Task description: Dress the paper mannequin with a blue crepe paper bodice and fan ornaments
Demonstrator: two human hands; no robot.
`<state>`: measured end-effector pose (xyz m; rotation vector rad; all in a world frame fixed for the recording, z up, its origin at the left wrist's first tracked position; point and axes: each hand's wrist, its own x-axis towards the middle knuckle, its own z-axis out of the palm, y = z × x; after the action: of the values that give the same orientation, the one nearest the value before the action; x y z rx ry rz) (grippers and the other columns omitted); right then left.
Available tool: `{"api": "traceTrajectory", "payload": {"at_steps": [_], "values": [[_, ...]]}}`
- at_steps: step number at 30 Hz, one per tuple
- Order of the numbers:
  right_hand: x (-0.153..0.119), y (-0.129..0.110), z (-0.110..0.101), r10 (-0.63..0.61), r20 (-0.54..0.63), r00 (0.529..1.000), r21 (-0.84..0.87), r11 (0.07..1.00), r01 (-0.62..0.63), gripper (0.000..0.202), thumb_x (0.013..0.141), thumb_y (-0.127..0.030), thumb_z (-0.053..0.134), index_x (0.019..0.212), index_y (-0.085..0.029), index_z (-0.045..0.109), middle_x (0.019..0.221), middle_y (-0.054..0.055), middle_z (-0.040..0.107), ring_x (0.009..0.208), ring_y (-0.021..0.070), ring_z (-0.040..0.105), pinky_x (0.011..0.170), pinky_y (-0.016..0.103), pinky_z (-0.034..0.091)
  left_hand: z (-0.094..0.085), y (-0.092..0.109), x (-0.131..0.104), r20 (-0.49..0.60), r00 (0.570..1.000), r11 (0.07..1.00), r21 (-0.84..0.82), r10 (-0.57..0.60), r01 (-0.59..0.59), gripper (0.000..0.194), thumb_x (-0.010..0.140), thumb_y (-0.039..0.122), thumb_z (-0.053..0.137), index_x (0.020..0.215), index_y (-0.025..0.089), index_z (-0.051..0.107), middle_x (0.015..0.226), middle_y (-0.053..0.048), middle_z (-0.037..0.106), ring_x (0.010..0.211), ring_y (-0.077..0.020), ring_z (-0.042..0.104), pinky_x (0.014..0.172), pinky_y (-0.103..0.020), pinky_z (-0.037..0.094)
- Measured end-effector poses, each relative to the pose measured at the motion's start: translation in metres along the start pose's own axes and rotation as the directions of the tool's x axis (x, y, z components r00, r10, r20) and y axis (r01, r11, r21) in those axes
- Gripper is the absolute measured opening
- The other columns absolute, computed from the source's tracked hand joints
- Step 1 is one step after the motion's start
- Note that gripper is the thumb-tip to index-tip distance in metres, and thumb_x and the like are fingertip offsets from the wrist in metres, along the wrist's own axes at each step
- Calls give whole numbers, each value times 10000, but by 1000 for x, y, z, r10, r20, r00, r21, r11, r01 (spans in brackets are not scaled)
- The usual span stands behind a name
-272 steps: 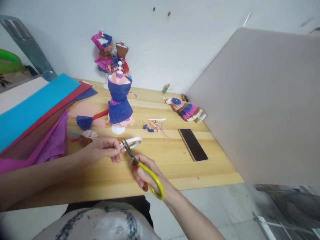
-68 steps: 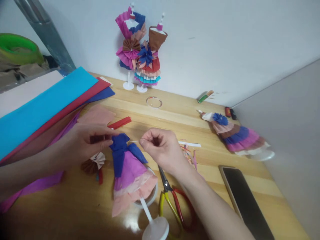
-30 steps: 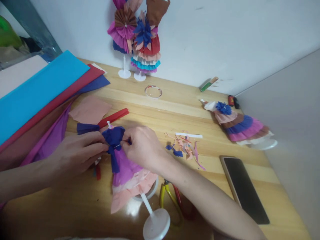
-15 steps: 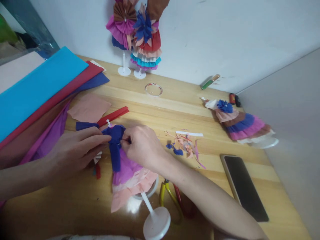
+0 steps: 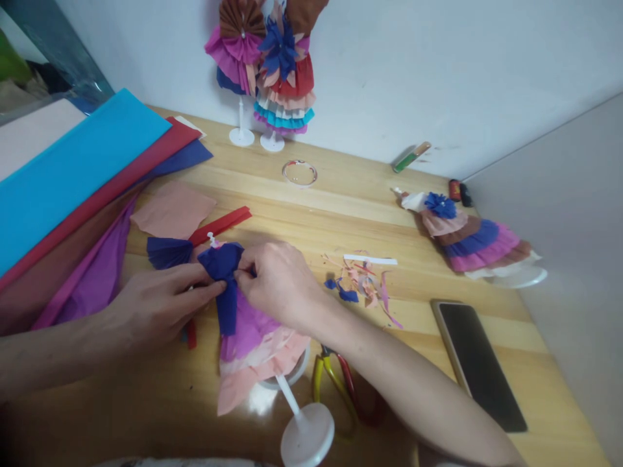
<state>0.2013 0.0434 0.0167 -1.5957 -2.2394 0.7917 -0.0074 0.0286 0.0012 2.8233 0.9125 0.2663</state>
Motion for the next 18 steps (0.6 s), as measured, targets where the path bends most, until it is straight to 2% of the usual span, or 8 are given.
{"api": "traceTrajectory", "payload": {"at_steps": [3, 12, 18], "values": [[0, 0, -1, 2, 15, 1000, 10, 1000, -2, 177, 748, -125, 599, 580, -170, 629, 616, -8, 556, 559, 96, 432, 558, 264, 241, -2, 1, 2, 22, 1000, 998, 62, 20, -22, 421, 891, 35, 358, 1085, 174, 705, 926, -76, 715, 779, -187, 657, 546, -245, 458], [1, 2, -4, 2, 37, 999, 35, 999, -3, 182, 779, -115, 648, 609, -170, 684, 616, -11, 572, 560, 96, 444, 563, 260, 257, -4, 3, 5, 94, 996, 997, 72, 14, -21, 438, 899, 18, 326, 1094, 153, 695, 931, -78, 710, 793, -187, 655, 566, -252, 443], [2, 5, -7, -24, 68, 997, 62, 998, 20, 194, 809, -109, 666, 632, -172, 714, 622, -7, 582, 568, 94, 469, 567, 244, 288, -1, 1, 4, 37, 998, 999, 19, 48, -49, 411, 867, 6, 353, 1085, 137, 676, 902, -84, 689, 769, -206, 648, 552, -272, 454]]}}
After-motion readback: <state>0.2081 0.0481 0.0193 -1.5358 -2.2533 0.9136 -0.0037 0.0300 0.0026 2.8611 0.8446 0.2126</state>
